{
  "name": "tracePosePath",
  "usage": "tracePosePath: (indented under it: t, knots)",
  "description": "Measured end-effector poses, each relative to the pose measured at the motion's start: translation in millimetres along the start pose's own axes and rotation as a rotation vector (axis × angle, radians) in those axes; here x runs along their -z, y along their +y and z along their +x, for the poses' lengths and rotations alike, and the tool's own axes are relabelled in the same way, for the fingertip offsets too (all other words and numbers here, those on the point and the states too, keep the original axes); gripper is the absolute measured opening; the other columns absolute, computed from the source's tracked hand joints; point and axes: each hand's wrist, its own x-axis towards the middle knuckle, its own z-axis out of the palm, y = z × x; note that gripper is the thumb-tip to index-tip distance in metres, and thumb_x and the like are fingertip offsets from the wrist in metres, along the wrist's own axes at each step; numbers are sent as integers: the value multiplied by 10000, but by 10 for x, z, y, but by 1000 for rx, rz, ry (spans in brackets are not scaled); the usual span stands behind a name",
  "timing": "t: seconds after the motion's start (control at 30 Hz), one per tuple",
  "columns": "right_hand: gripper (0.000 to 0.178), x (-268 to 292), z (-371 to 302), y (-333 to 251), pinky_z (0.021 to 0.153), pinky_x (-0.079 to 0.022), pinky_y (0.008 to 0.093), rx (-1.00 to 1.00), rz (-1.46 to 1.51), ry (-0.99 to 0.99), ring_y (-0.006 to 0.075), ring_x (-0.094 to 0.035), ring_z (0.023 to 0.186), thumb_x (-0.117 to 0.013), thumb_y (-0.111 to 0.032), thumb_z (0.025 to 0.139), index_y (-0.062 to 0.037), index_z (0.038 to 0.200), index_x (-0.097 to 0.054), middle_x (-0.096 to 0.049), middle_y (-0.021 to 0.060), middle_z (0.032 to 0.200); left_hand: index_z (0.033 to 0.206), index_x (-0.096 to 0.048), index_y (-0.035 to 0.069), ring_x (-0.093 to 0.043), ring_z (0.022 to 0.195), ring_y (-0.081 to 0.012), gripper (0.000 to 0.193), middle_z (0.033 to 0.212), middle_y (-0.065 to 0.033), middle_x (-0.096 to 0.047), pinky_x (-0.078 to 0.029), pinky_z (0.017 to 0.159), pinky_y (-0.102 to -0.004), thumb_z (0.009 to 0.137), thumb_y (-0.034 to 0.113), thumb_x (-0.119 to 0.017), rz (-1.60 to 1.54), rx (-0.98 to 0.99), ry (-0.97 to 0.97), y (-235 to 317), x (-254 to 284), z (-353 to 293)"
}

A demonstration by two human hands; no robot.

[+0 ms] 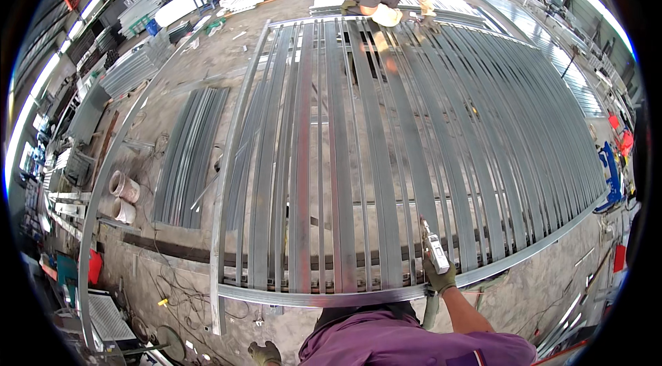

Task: The person welds a large metal frame using a handheld welding tool. They move along the frame, applying welds at multiple joints while wearing gloves. Another worker is visible in the background performing similar tasks.

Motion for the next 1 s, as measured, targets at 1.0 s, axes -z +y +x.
tracePosePath:
  t: [1.0]
  knots:
    - [433,8,75,233,930,-626,375,148,-130,22,209,-811,1030,-892,-348,914,-106,1261,-799,-845,71,1120,1335,-687,-97,-665,1264,-487,838,1330,-363,-703,-530,1102,-563,803,538,-808,-58,-24,50,-89,-255,249]
